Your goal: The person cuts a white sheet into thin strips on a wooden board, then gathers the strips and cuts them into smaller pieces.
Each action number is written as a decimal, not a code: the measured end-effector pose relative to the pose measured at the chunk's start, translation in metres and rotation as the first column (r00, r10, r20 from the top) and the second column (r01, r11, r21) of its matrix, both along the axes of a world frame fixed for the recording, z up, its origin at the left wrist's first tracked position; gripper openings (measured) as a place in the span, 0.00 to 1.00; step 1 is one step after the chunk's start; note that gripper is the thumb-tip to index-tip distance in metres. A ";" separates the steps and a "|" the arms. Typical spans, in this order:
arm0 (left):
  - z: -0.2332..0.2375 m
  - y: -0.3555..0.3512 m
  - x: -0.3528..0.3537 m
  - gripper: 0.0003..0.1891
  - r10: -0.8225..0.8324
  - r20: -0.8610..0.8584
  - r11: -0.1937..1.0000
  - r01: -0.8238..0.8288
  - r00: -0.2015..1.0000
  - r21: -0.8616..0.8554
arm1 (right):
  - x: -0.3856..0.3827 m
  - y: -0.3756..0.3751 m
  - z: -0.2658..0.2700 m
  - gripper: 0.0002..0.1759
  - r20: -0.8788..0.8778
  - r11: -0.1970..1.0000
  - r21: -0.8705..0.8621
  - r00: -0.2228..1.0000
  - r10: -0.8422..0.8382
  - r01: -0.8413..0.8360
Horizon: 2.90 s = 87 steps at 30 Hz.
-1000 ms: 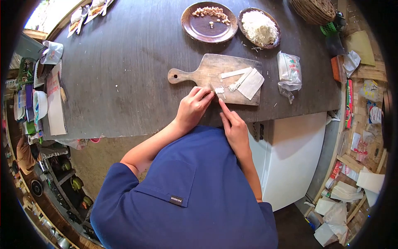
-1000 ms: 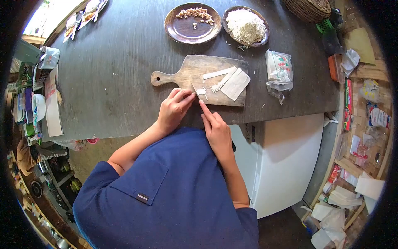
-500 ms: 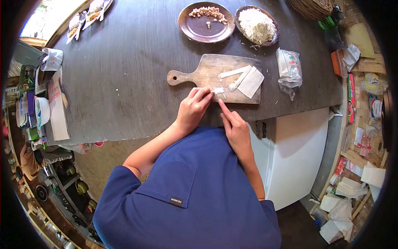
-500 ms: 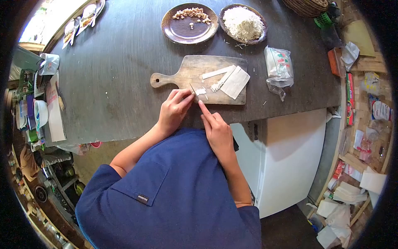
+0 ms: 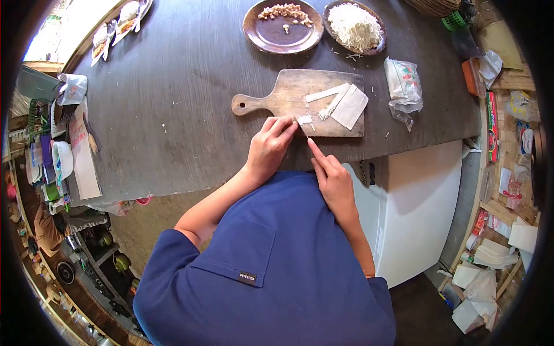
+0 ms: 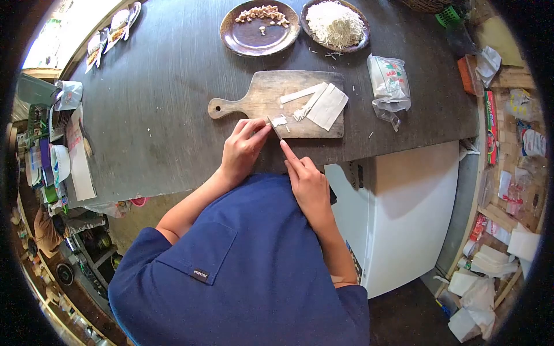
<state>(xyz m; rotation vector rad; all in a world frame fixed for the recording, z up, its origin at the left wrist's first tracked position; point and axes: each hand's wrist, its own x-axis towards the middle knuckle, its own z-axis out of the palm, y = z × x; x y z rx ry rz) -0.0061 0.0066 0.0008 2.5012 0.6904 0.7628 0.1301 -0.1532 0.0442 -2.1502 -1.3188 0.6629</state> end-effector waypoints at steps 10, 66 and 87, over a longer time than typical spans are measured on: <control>-0.002 -0.001 0.000 0.16 0.008 -0.008 1.000 -0.008 1.000 -0.005 | 0.004 0.007 0.001 0.29 -0.055 0.998 0.056 0.998 0.019 -0.016; -0.004 -0.004 -0.003 0.14 0.050 0.037 0.993 -0.045 0.998 -0.112 | 0.005 0.019 -0.013 0.29 -0.072 0.997 0.075 0.997 0.029 -0.023; -0.007 -0.002 -0.004 0.13 0.027 0.031 0.998 -0.025 0.999 -0.059 | 0.002 0.008 -0.003 0.30 -0.059 0.999 0.049 0.998 0.024 -0.022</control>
